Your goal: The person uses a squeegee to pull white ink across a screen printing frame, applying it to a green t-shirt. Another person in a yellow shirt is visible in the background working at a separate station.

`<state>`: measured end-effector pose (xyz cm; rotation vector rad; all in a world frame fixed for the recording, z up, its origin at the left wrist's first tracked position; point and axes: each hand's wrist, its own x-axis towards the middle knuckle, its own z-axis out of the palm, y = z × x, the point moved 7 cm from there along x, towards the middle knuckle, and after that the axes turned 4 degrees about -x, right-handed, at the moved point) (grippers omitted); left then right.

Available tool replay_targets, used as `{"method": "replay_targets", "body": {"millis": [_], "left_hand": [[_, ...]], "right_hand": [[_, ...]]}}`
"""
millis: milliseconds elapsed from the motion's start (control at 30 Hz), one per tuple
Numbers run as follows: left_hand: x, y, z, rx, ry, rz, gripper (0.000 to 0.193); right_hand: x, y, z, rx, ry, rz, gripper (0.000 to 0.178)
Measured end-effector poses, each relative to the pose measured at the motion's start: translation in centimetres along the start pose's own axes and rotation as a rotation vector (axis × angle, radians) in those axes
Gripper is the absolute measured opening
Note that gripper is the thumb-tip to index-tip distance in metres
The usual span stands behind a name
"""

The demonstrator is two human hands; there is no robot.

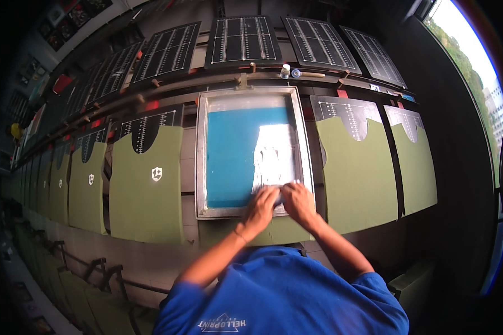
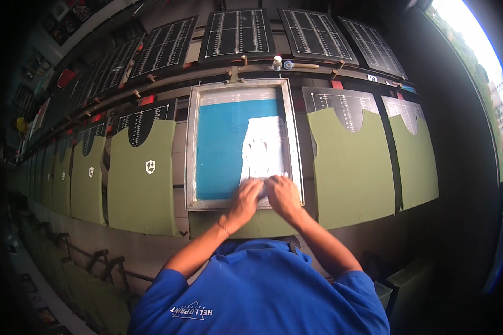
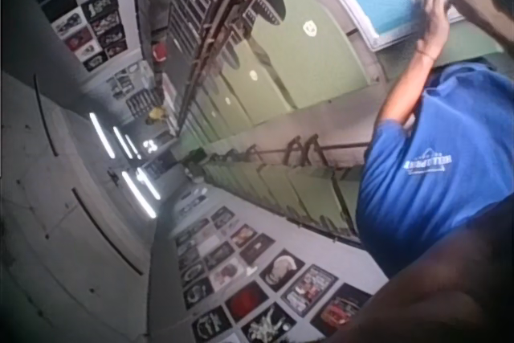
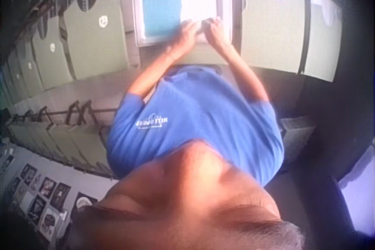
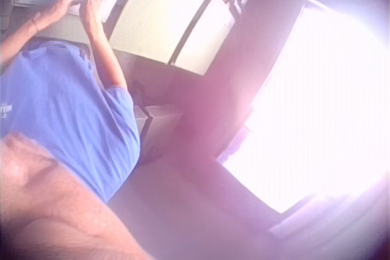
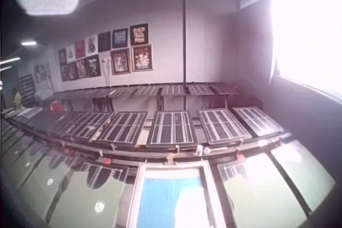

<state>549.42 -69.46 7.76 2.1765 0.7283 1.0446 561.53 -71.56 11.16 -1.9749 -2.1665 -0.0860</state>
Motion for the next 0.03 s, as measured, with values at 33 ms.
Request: {"method": "replay_targets", "body": {"millis": [33], "left_hand": [[0.27, -0.22, 0.14, 0.0, 0.002, 0.0, 0.037]], "right_hand": [[0.25, 0.28, 0.16, -0.001, 0.0, -0.002, 0.023]]}}
